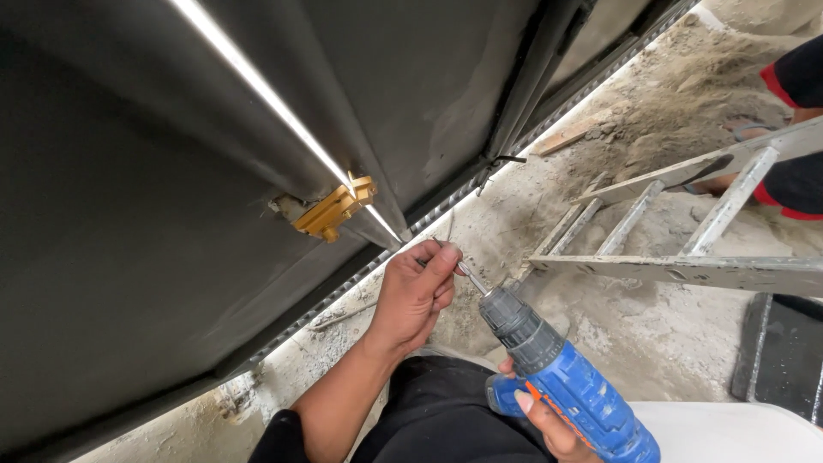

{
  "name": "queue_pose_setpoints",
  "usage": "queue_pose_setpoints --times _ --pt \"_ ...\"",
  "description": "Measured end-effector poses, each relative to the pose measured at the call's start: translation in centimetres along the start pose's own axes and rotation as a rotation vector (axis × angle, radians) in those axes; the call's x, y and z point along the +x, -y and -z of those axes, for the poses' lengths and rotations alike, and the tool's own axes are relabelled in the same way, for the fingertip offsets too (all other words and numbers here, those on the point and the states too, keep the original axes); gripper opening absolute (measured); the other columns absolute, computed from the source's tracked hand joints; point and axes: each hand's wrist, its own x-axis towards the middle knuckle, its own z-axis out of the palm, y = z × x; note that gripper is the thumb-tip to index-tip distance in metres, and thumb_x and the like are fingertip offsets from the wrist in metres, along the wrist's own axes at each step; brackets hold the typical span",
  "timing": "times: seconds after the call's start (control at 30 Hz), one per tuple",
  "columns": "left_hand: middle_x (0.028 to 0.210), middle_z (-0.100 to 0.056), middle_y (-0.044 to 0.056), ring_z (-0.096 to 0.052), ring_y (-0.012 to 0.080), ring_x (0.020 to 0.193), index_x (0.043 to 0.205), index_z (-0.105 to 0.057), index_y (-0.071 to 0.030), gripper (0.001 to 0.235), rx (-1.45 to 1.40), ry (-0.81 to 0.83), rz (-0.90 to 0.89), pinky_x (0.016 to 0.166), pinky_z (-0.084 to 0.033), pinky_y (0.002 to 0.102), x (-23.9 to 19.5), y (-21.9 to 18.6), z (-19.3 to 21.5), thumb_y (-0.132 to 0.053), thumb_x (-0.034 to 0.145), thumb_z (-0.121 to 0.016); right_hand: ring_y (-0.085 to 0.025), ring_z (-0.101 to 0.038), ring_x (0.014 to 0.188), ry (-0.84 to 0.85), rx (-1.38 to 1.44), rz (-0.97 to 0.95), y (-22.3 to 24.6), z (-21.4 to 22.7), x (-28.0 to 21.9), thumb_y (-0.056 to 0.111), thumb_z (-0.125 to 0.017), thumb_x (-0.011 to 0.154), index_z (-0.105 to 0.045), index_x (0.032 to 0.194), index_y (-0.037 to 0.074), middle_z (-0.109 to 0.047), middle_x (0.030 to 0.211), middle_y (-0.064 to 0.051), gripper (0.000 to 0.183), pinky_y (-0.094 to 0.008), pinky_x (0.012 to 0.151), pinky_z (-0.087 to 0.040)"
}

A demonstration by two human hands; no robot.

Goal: Using a power drill to create holes and install a latch mechanism on a metal gate.

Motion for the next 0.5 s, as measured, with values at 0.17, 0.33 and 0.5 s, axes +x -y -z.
queue_pose_setpoints --times 0.17,0.33,0.5 --pt "0.068 -0.061 0.017 -0.033 0.0024 0.046 0.085 -0.066 0.006 0.022 0.172 -0.141 0.004 0.037 -0.028 0.016 0.5 0.2 -0.4 -0.01 0.096 -0.075 0.0 -0.071 0.101 -0.082 -0.388 0.442 -2.8 -1.2 1.1 0.033 -0.067 0.091 -0.072 0.122 0.025 -0.072 0.123 0.011 0.033 -0.019 0.088 -0.055" --pt "0.055 -0.045 0.007 -0.027 0.0043 0.042 0.075 -0.065 0.002 0.028 0.337 -0.214 0.012 0.039 -0.022 0.022 1.3 -0.6 0.6 -0.017 0.092 -0.077 -0.029 -0.074 0.107 -0.208 -0.08 0.616 -1.9 -3.9 3.9 0.014 -0.06 0.097 -0.065 0.122 -0.003 -0.07 0.123 -0.017 0.03 -0.041 0.091 -0.065" --pt "0.057 -0.053 0.005 -0.032 0.01 0.042 0.075 -0.068 0.0 0.031 0.446 -0.266 0.067 0.041 -0.021 0.028 2.1 -1.0 2.1 -0.026 0.088 -0.08 -0.038 -0.074 0.112 -0.237 0.077 0.686 -1.2 -5.6 5.2 0.013 -0.061 0.099 -0.061 0.124 -0.012 -0.068 0.126 -0.025 0.035 -0.05 0.096 -0.067"
